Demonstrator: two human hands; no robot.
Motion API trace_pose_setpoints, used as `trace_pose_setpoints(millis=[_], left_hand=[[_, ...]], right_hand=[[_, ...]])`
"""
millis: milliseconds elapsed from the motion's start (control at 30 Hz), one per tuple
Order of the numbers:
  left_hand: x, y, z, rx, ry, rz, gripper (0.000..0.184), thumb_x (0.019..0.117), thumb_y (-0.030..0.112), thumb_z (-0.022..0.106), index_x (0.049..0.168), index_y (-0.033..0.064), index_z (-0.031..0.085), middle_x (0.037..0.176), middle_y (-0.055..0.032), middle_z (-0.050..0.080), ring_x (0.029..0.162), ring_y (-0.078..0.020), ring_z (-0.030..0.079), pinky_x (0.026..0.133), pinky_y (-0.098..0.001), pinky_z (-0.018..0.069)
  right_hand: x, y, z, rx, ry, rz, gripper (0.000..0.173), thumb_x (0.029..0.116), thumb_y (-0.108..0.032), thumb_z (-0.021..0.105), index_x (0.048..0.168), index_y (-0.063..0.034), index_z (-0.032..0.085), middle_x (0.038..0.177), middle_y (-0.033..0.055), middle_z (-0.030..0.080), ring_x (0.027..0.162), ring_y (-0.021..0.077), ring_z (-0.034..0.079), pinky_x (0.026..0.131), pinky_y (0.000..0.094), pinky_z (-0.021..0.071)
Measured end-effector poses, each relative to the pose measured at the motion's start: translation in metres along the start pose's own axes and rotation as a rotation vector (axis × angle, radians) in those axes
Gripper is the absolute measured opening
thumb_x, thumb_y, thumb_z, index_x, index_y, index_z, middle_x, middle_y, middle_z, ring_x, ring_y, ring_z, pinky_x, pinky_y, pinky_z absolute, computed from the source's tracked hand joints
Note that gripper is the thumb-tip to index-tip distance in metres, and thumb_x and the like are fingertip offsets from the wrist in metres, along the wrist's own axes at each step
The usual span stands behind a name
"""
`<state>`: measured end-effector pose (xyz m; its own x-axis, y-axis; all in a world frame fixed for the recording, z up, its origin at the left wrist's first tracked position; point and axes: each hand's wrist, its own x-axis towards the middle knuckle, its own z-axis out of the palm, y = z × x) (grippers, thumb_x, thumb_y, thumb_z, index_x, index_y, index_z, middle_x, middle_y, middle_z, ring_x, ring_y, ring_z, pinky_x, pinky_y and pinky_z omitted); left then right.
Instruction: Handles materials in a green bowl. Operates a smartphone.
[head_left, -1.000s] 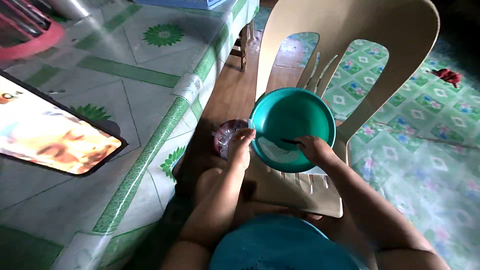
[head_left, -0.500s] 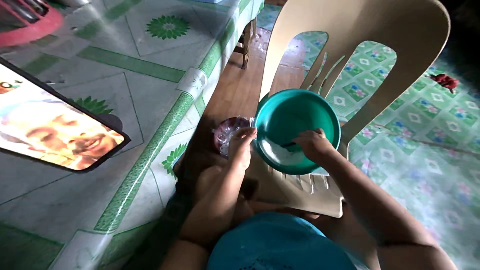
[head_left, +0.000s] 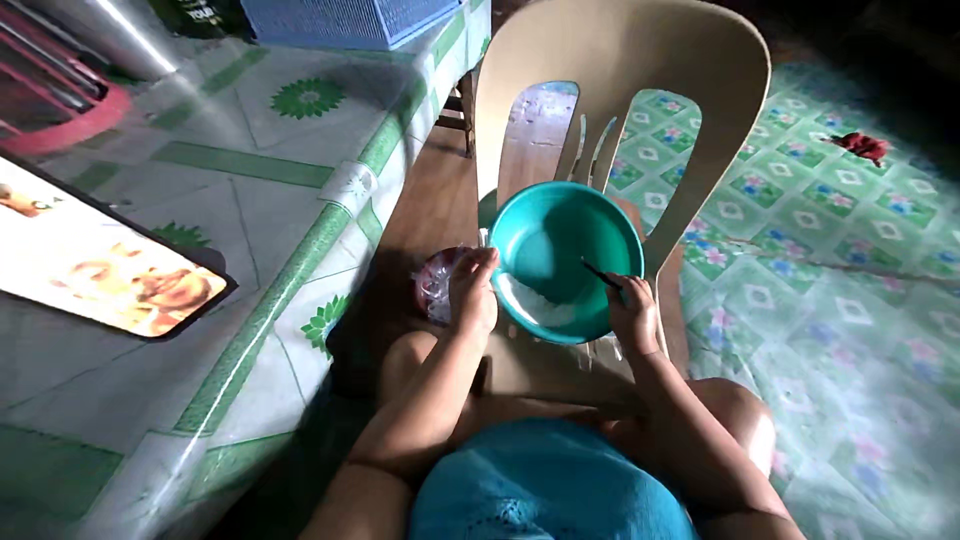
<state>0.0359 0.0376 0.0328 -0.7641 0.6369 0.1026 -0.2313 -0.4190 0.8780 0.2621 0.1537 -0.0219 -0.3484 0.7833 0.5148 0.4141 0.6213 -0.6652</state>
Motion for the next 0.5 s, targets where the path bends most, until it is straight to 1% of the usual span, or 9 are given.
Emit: trace_pose_setpoints(millis=[33, 100, 167, 200, 267, 333, 367, 433, 500], left_hand=[[-0.008, 0.01, 0.008, 0.025, -0.046, 0.03, 0.005, 0.096, 0.009, 0.067, 0.101, 0.0093, 0.069, 0.097, -0.0005, 0.068, 0.092, -0.0117, 0.065, 0.088, -0.0342, 0.0551], [-0.023, 0.029, 0.025, 0.109, -0.132, 0.079, 0.008, 0.0936, 0.01, 0.072, 0.102, 0.0111, 0.07, 0.096, 0.0016, 0.071, 0.091, -0.0089, 0.067, 0.085, -0.0301, 0.0569], [-0.028, 0.035, 0.035, 0.178, -0.181, 0.123, 0.01, 0.092, 0.01, 0.074, 0.101, 0.0117, 0.071, 0.096, 0.0026, 0.072, 0.089, -0.0075, 0.067, 0.084, -0.0276, 0.0574], [-0.027, 0.032, 0.035, 0.198, -0.195, 0.132, 0.01, 0.0931, 0.012, 0.074, 0.103, 0.0119, 0.07, 0.098, 0.0027, 0.072, 0.091, -0.0074, 0.067, 0.085, -0.028, 0.0568], [-0.024, 0.031, 0.034, 0.198, -0.184, 0.155, 0.01, 0.0937, 0.014, 0.074, 0.103, 0.0124, 0.07, 0.097, 0.0025, 0.071, 0.091, -0.0079, 0.067, 0.085, -0.029, 0.0569], [-0.02, 0.035, 0.035, 0.196, -0.167, 0.198, 0.009, 0.0904, 0.01, 0.075, 0.097, 0.0135, 0.07, 0.093, 0.0037, 0.072, 0.087, -0.007, 0.067, 0.081, -0.0274, 0.0571], [-0.019, 0.032, 0.033, 0.198, -0.166, 0.189, 0.009, 0.0903, 0.009, 0.075, 0.096, 0.0133, 0.069, 0.093, 0.0039, 0.071, 0.087, -0.0066, 0.066, 0.081, -0.0271, 0.0565], [-0.02, 0.023, 0.029, 0.182, -0.162, 0.151, 0.009, 0.0935, 0.012, 0.073, 0.101, 0.0122, 0.067, 0.096, 0.0031, 0.069, 0.09, -0.0072, 0.065, 0.085, -0.0282, 0.056], [-0.017, 0.018, 0.033, 0.16, -0.162, 0.17, 0.01, 0.0922, 0.011, 0.074, 0.1, 0.0123, 0.068, 0.095, 0.0035, 0.07, 0.09, -0.0067, 0.066, 0.084, -0.0273, 0.0565]], right_hand=[[-0.004, 0.0, -0.004, 0.019, 0.022, 0.027, 0.025, 0.0989, -0.004, 0.06, 0.12, 0.0022, 0.071, 0.113, 0.0196, 0.07, 0.111, 0.033, 0.065, 0.101, 0.0481, 0.0518], [-0.011, 0.003, -0.007, 0.05, 0.076, 0.068, 0.026, 0.0987, -0.003, 0.059, 0.122, 0.0038, 0.07, 0.115, 0.0211, 0.069, 0.113, 0.0322, 0.065, 0.101, 0.0466, 0.0519], [-0.016, 0.002, -0.002, 0.057, 0.127, 0.123, 0.027, 0.0994, -0.004, 0.058, 0.123, 0.0045, 0.069, 0.117, 0.0225, 0.069, 0.115, 0.0336, 0.064, 0.103, 0.0464, 0.0507], [-0.019, 0.002, 0.002, 0.056, 0.159, 0.138, 0.027, 0.0996, -0.004, 0.058, 0.123, 0.0046, 0.069, 0.116, 0.023, 0.069, 0.114, 0.0347, 0.063, 0.103, 0.0473, 0.0501], [-0.021, -0.002, 0.004, 0.064, 0.205, 0.146, 0.027, 0.1001, -0.005, 0.058, 0.123, 0.0032, 0.069, 0.116, 0.0216, 0.069, 0.114, 0.0336, 0.064, 0.103, 0.0467, 0.0505], [-0.019, -0.008, 0.004, 0.07, 0.237, 0.125, 0.026, 0.098, -0.004, 0.059, 0.12, 0.0031, 0.071, 0.113, 0.021, 0.07, 0.111, 0.033, 0.065, 0.101, 0.0462, 0.0515], [-0.022, -0.008, 0.004, 0.066, 0.239, 0.113, 0.026, 0.0973, -0.003, 0.059, 0.119, 0.0036, 0.071, 0.112, 0.0215, 0.07, 0.111, 0.0337, 0.065, 0.1, 0.047, 0.0514], [-0.027, -0.006, 0.001, 0.051, 0.247, 0.101, 0.025, 0.0987, -0.003, 0.059, 0.12, 0.0039, 0.07, 0.113, 0.0219, 0.07, 0.112, 0.0342, 0.065, 0.101, 0.0477, 0.051], [-0.018, -0.006, -0.004, 0.019, 0.293, 0.074, 0.025, 0.0988, -0.004, 0.06, 0.12, 0.0032, 0.071, 0.111, 0.0215, 0.07, 0.109, 0.0333, 0.066, 0.099, 0.0468, 0.0523]])
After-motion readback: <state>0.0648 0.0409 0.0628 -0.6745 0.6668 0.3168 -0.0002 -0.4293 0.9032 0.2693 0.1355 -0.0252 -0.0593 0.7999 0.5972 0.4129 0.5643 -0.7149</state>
